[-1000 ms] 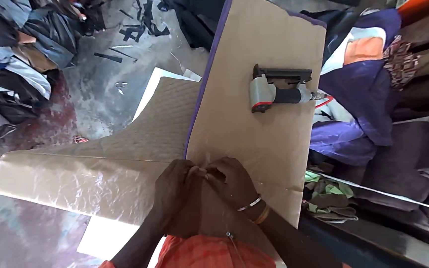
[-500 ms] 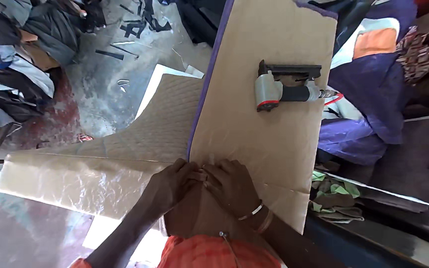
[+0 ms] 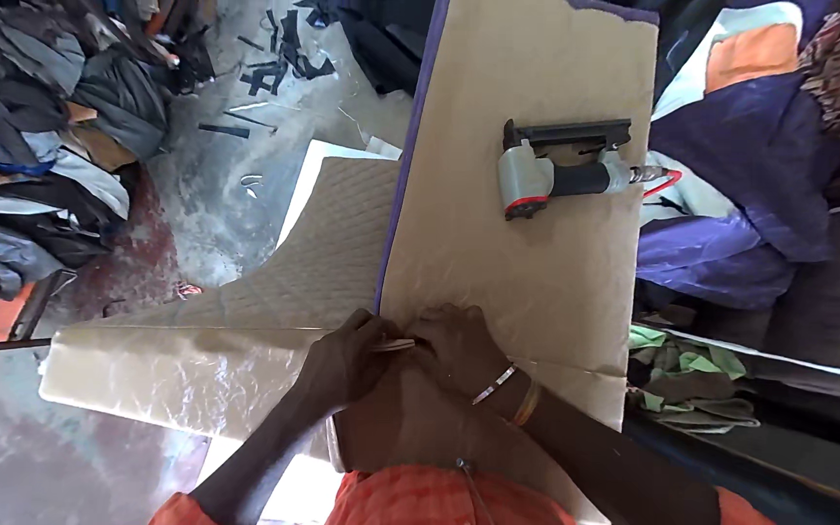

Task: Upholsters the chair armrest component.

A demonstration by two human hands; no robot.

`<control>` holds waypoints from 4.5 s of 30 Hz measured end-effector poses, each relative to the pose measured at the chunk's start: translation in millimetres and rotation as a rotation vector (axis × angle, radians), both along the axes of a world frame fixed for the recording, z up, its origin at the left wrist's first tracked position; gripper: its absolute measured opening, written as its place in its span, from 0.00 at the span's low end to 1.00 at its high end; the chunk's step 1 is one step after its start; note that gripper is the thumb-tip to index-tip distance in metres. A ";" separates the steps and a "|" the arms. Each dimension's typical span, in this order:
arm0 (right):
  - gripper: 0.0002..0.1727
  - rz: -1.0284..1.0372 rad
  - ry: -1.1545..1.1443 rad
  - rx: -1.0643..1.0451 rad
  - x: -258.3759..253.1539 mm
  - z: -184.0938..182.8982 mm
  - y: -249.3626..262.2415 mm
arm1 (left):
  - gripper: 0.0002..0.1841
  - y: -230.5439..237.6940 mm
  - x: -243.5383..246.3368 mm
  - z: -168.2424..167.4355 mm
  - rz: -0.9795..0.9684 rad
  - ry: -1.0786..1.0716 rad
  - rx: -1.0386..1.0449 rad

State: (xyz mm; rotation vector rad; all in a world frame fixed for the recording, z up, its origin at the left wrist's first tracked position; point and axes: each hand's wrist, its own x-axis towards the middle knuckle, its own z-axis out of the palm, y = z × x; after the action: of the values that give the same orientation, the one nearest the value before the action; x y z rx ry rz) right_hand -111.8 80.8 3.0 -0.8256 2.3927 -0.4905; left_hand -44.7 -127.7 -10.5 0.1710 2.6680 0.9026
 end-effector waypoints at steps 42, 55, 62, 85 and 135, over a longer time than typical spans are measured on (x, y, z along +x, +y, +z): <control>0.39 -0.270 0.452 0.051 -165.1 16.0 170.9 | 0.11 6.9 -14.1 -6.8 0.026 -0.019 0.167; 0.36 0.049 0.361 0.264 -236.1 14.5 154.9 | 0.11 18.4 -13.4 1.7 -0.043 0.014 0.026; 0.28 -0.233 0.305 0.160 -179.5 59.6 139.6 | 0.13 36.2 6.0 7.0 -0.097 0.214 -0.281; 0.22 -0.119 0.058 0.265 -1.9 91.7 48.2 | 0.19 23.7 -13.1 12.8 0.113 -0.058 0.115; 0.34 0.144 0.713 -0.070 -201.9 -13.4 157.4 | 0.14 156.9 36.6 73.1 0.913 -0.306 0.331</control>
State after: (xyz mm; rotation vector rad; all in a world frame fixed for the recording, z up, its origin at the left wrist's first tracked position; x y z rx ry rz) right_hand -313.8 238.2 -10.4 -1.3728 2.9240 -0.2414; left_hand -8.2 29.3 62.6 -1.0958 2.2332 1.4607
